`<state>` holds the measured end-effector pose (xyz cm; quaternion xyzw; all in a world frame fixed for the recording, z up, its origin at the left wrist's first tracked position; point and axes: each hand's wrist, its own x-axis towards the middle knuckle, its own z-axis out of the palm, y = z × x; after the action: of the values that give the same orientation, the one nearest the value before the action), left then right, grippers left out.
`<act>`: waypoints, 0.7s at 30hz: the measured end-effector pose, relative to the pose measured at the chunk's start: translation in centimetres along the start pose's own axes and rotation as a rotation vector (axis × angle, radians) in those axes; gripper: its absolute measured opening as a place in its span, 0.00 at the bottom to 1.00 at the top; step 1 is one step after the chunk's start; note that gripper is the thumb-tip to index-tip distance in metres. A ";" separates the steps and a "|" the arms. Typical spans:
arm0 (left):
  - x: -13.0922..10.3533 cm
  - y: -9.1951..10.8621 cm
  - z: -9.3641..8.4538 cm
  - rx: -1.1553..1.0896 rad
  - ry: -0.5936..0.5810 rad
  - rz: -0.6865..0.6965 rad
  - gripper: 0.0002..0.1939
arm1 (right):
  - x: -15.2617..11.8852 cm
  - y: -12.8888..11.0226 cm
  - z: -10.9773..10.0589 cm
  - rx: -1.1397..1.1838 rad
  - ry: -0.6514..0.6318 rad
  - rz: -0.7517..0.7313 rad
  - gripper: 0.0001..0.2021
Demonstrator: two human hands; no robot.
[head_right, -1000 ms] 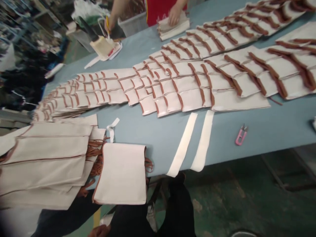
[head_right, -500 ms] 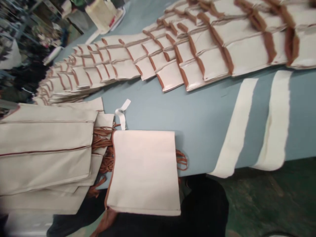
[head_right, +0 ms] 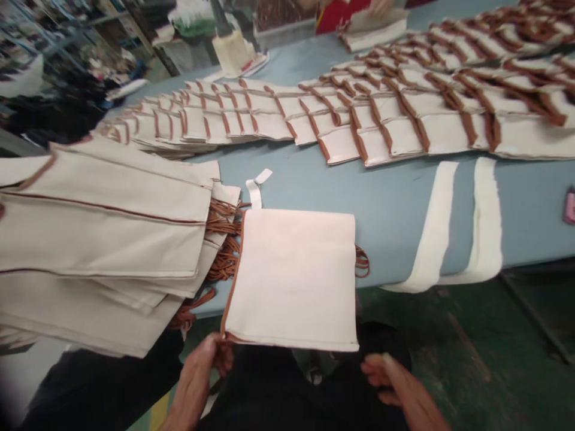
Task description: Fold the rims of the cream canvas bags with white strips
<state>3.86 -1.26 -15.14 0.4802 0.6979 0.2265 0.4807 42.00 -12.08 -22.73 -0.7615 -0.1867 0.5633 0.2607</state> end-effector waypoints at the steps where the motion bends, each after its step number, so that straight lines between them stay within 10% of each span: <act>1: -0.2 0.9 -0.2 -0.019 0.016 0.053 0.37 | -0.2 -2.2 0.4 0.139 0.001 -0.026 0.42; 7: -0.2 4.4 -0.9 -0.035 0.054 0.352 0.26 | -4.4 -12.3 5.5 0.286 0.042 -0.337 0.36; 14: 0.6 6.6 -1.4 0.115 -0.063 0.624 0.04 | -5.5 -14.4 7.2 0.215 0.110 -0.419 0.28; 21: 0.7 9.7 -3.1 0.098 -0.150 0.876 0.04 | -8.8 -16.4 6.0 0.254 0.081 -0.463 0.28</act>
<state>5.48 4.09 -6.57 0.7676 0.4019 0.3402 0.3654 33.80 -3.01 -7.43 -0.6814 -0.2732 0.4768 0.4835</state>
